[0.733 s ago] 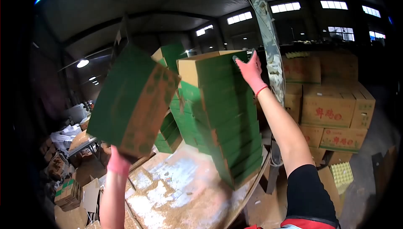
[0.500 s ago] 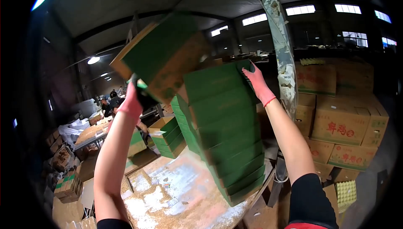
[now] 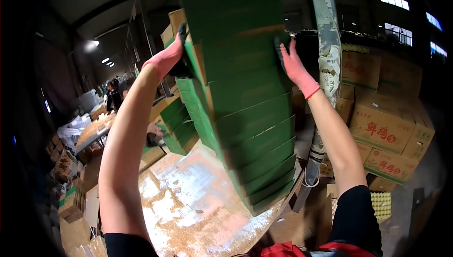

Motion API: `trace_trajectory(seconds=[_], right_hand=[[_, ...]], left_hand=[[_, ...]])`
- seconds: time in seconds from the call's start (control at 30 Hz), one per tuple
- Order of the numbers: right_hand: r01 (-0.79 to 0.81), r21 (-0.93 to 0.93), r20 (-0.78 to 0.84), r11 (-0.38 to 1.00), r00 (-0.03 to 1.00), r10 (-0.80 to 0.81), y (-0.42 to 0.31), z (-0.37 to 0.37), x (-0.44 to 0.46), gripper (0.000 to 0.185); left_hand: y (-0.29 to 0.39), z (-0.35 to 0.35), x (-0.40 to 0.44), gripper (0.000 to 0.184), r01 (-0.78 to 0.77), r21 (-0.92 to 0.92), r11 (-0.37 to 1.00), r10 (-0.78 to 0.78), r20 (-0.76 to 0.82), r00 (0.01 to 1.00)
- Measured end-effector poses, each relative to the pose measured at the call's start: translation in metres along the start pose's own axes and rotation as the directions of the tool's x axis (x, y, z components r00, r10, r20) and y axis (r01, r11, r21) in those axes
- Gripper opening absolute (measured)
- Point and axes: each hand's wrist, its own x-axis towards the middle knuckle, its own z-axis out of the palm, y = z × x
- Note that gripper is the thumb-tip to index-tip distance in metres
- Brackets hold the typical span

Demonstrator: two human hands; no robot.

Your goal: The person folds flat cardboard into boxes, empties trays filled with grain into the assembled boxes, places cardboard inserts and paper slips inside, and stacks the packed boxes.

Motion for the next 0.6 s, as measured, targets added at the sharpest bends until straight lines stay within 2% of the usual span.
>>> trace_trajectory(seconds=[0.03,0.07,0.1,0.13,0.17,0.2,0.23,0.27,0.3,0.33,0.37,0.4,0.43,0.47,0.5,0.53,0.57,0.6], right_hand=[[-0.012,-0.047,-0.009,0.999,1.0,0.011,0.008,0.001,0.002,0.069],[0.002,-0.075,-0.02,0.997,1.0,-0.003,0.0,0.003,0.0,0.073],[-0.016,-0.033,0.02,0.999,1.0,0.017,-0.008,-0.003,-0.006,0.073],[0.022,-0.138,-0.027,0.99,0.999,-0.026,-0.001,-0.006,-0.009,0.072],[0.05,-0.247,-0.065,0.968,0.996,-0.068,-0.002,-0.008,-0.017,0.072],[0.046,-0.238,-0.143,0.97,0.986,-0.082,-0.002,-0.016,-0.037,0.071],[0.035,-0.227,-0.228,0.973,0.97,-0.088,-0.014,-0.021,-0.074,0.071],[-0.03,-0.162,-0.213,0.986,0.977,-0.005,-0.01,-0.018,-0.119,0.075],[-0.098,-0.103,-0.191,0.99,0.978,0.077,-0.007,-0.016,-0.175,0.079],[-0.237,-0.229,-0.069,0.944,0.971,0.227,-0.003,-0.004,-0.247,0.096],[-0.321,-0.384,0.056,0.866,0.928,0.369,0.001,0.009,-0.319,0.114],[-0.606,-0.089,0.21,0.791,0.765,0.609,0.033,0.021,-0.408,0.127],[-0.47,-0.518,0.338,0.714,0.655,0.676,0.025,0.031,-0.46,0.138],[-0.417,-0.579,0.325,0.7,0.669,0.668,0.028,0.05,-0.507,0.142],[-0.37,-0.631,0.31,0.682,0.686,0.659,0.035,0.072,-0.538,0.146],[-0.415,-0.633,0.27,0.653,0.673,0.689,0.04,0.086,-0.542,0.146],[-0.458,-0.635,0.23,0.623,0.658,0.717,0.046,0.095,-0.544,0.146],[-0.415,-0.638,0.197,0.649,0.727,0.658,0.057,0.1,-0.552,0.14]], left_hand=[[0.005,0.004,0.002,0.047,-0.066,0.399,0.914,0.078,-0.012,0.997],[0.009,0.005,0.008,0.046,-0.051,0.451,0.891,0.061,-0.008,0.998],[0.007,0.009,0.015,0.05,0.249,-0.27,0.93,-0.24,0.069,0.968],[0.003,0.018,0.025,0.055,0.47,-0.789,0.395,-0.39,0.319,0.864],[0.0,0.033,0.018,0.04,0.338,-0.705,0.624,-0.464,0.013,0.886],[-0.002,0.049,0.013,0.031,0.307,-0.501,0.809,-0.492,-0.294,0.819],[-0.011,0.039,0.003,0.051,0.366,-0.511,0.778,-0.568,-0.321,0.758],[-0.018,0.044,0.0,0.048,0.176,-0.748,0.64,-0.679,-0.443,0.585],[-0.02,0.028,-0.007,0.049,-0.2,-0.958,0.204,-0.64,-0.285,0.714],[-0.021,0.012,-0.014,0.053,-0.381,-0.847,-0.37,-0.573,-0.115,0.812],[-0.01,-0.015,-0.021,0.064,-0.506,-0.644,-0.574,-0.489,-0.226,0.843],[0.014,-0.017,-0.008,0.051,-0.541,-0.512,-0.667,-0.505,-0.223,0.834],[0.034,-0.019,0.005,0.039,-0.569,-0.372,-0.733,-0.529,-0.214,0.821],[0.043,-0.028,0.013,0.031,-0.595,-0.322,-0.736,-0.589,-0.128,0.798],[0.05,-0.023,0.026,0.028,-0.623,-0.286,-0.728,-0.596,-0.187,0.781],[0.05,-0.031,0.005,0.026,-0.621,-0.646,-0.443,-0.672,-0.22,0.708],[0.053,-0.034,0.002,0.024,-0.563,-0.814,-0.146,-0.737,-0.29,0.611],[0.056,-0.037,-0.002,0.023,-0.404,-0.903,0.148,-0.788,-0.355,0.503]])
